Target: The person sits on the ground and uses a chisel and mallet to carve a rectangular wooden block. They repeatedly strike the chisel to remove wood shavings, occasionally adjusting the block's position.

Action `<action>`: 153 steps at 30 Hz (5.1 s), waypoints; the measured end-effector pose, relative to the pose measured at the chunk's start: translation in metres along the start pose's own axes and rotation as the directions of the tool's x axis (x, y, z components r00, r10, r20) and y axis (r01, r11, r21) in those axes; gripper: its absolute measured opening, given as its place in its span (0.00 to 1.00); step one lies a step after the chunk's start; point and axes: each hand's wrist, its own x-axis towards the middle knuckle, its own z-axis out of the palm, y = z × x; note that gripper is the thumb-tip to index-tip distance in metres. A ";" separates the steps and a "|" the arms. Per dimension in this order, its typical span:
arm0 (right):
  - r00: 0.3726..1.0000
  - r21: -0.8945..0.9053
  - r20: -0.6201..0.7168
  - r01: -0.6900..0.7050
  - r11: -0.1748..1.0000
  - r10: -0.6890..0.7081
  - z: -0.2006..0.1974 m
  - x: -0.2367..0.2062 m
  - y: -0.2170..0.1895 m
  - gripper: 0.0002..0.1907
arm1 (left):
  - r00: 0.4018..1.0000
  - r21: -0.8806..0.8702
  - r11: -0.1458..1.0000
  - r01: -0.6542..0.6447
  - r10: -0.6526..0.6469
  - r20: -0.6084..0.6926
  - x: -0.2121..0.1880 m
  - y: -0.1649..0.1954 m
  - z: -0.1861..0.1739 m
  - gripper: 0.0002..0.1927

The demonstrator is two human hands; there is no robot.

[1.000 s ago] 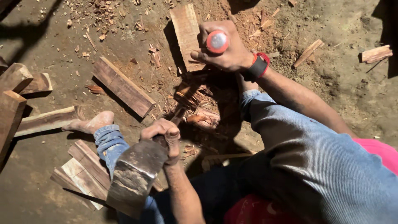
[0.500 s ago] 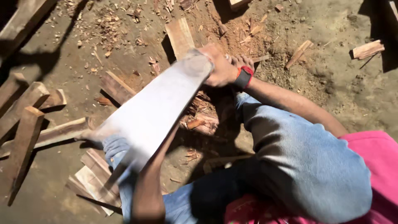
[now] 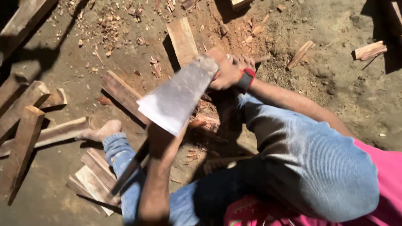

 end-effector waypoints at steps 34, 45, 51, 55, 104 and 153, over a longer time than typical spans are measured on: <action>0.992 0.002 -0.114 -0.045 0.999 0.045 0.009 0.089 -0.036 0.20 | 0.605 -0.752 0.285 -0.594 -0.458 -0.652 -0.044 -0.087 0.073 0.16; 0.997 -0.236 -0.031 0.059 0.970 -0.068 0.032 0.098 -0.031 0.21 | 0.464 -0.690 0.430 -0.582 -0.520 -0.717 -0.072 -0.089 0.059 0.15; 0.918 0.307 -0.259 -0.217 0.926 0.301 0.007 0.086 -0.041 0.14 | 0.443 -0.681 0.421 -0.600 -0.533 -0.720 -0.074 -0.088 0.061 0.16; 0.982 0.045 -0.181 -0.052 0.998 0.059 0.013 0.092 -0.033 0.18 | 0.486 -0.710 0.396 -0.582 -0.531 -0.694 -0.070 -0.083 0.062 0.15; 0.987 -0.029 -0.023 0.159 0.987 -0.159 0.048 0.053 0.025 0.34 | 0.989 -0.041 0.990 -0.133 0.130 -0.070 -0.009 -0.066 0.000 0.26; 0.997 -0.101 0.008 0.075 0.992 -0.074 0.041 0.143 -0.031 0.21 | 0.826 -0.827 0.020 -0.562 0.051 -0.561 -0.017 -0.083 0.007 0.37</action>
